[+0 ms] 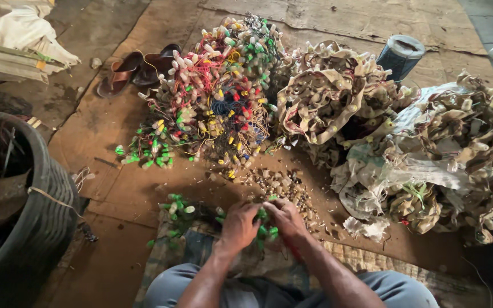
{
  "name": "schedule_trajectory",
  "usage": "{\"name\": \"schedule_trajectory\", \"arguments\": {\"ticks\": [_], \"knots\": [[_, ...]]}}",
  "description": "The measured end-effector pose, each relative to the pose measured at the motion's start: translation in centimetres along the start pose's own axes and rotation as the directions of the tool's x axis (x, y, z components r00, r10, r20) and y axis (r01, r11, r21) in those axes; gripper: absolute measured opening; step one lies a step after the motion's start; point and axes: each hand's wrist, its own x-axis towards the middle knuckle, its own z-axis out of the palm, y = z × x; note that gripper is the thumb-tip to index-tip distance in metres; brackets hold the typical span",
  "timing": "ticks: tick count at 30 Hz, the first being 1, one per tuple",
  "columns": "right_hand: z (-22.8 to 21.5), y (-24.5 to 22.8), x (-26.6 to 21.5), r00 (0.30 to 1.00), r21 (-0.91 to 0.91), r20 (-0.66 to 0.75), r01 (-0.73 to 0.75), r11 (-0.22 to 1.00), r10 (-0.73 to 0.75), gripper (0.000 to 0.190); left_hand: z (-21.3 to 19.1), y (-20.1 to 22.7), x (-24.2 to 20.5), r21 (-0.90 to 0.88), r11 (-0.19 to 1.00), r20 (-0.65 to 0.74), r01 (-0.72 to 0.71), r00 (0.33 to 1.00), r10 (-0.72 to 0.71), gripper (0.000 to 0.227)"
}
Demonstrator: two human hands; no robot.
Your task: The person sits on a mat on the floor and uses a knife to cut the metal bases off of green Christmas light bulbs. The person holds the string of lights in one hand and uses the knife in the other to sever the base, dropping the separated pieces onto the floor.
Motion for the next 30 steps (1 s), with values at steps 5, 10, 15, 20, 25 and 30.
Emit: {"name": "schedule_trajectory", "arguments": {"ticks": [5, 10, 15, 20, 25, 30], "knots": [[-0.3, 2.1, 1.2, 0.996, 0.298, 0.015, -0.092, 0.95, 0.092, 0.028, 0.6, -1.8, 0.3, -0.01, 0.991, 0.093, 0.137, 0.986, -0.135, 0.021], [-0.6, 2.9, 2.0, 0.981, 0.426, 0.115, -0.19, 0.885, 0.155, 0.025, 1.1, -1.9, -0.2, 0.022, 0.999, 0.095, 0.03, 0.995, -0.031, 0.027], [-0.2, 1.3, 0.8, 0.969, -0.103, -0.075, -0.243, 0.965, 0.236, 0.032, 1.5, -2.1, -0.3, 0.079, 0.997, 0.094, 0.001, 0.996, -0.008, 0.018], [-0.1, 0.7, 0.6, 0.993, 0.26, 0.088, 0.059, 0.964, -0.084, 0.029, 2.2, -2.8, -0.6, 0.09, 0.995, 0.095, 0.038, 0.994, -0.047, 0.017], [0.0, 0.5, 0.9, 0.992, 0.023, 0.005, -0.127, 0.992, 0.127, 0.022, 2.2, -3.0, -0.7, 0.062, 0.998, 0.061, -0.006, 0.998, 0.002, 0.021], [-0.3, 0.4, 0.9, 0.99, 0.254, 0.052, -0.137, 0.958, 0.128, 0.027, 2.2, -2.9, -0.3, 0.049, 0.996, 0.091, 0.068, 0.993, -0.073, 0.017]]}}
